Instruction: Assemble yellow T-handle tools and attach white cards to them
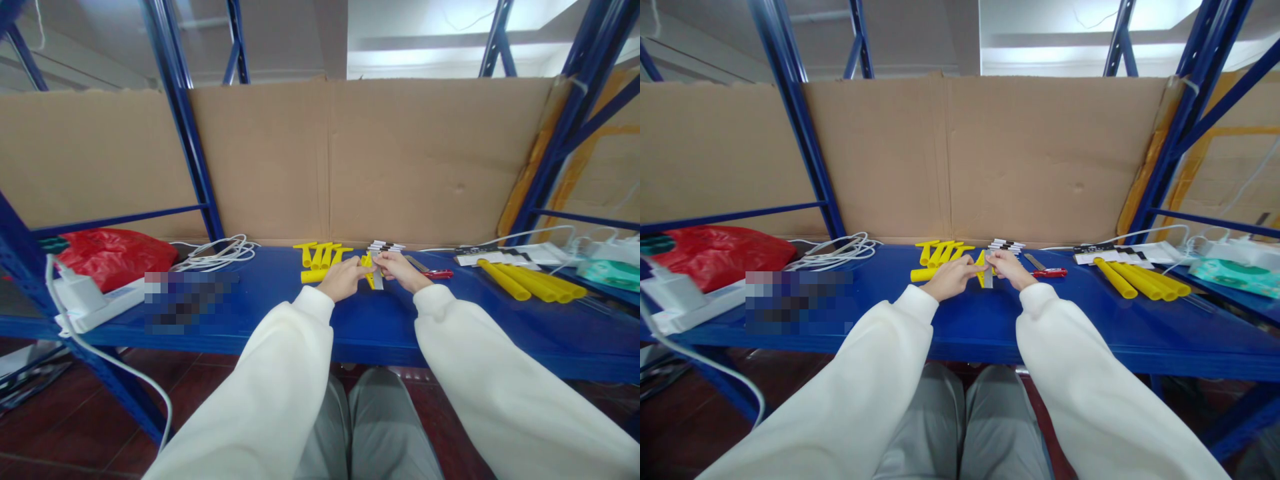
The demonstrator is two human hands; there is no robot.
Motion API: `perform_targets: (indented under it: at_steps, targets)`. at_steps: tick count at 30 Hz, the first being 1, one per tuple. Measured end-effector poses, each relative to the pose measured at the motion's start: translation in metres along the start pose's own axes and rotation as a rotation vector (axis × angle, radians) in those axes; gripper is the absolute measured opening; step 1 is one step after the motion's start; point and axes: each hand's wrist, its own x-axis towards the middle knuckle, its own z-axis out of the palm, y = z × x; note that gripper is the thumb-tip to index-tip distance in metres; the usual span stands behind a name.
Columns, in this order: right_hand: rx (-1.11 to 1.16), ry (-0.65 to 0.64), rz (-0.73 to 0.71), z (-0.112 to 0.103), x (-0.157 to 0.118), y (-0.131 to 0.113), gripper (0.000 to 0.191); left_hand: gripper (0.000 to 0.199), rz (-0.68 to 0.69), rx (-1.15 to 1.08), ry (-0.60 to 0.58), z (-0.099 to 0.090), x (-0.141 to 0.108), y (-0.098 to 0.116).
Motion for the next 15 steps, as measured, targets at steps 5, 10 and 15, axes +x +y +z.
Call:
perform_targets:
  at_steps: [5,10,15]
  targets:
    - [-0.170,0.106,-0.052,-0.008,0.005,0.001,0.026,0.044,-0.035,-0.009,0.002,0.002,0.001,-0.005]
    - [-0.601,0.381,-0.090,-0.041,0.016,0.006,0.018,0.044,-0.107,-0.014,0.012,0.006,0.002,-0.014]
    - [-0.820,0.432,0.035,-0.065,0.019,0.021,0.021,0.042,-0.165,-0.029,0.007,0.009,0.003,-0.019]
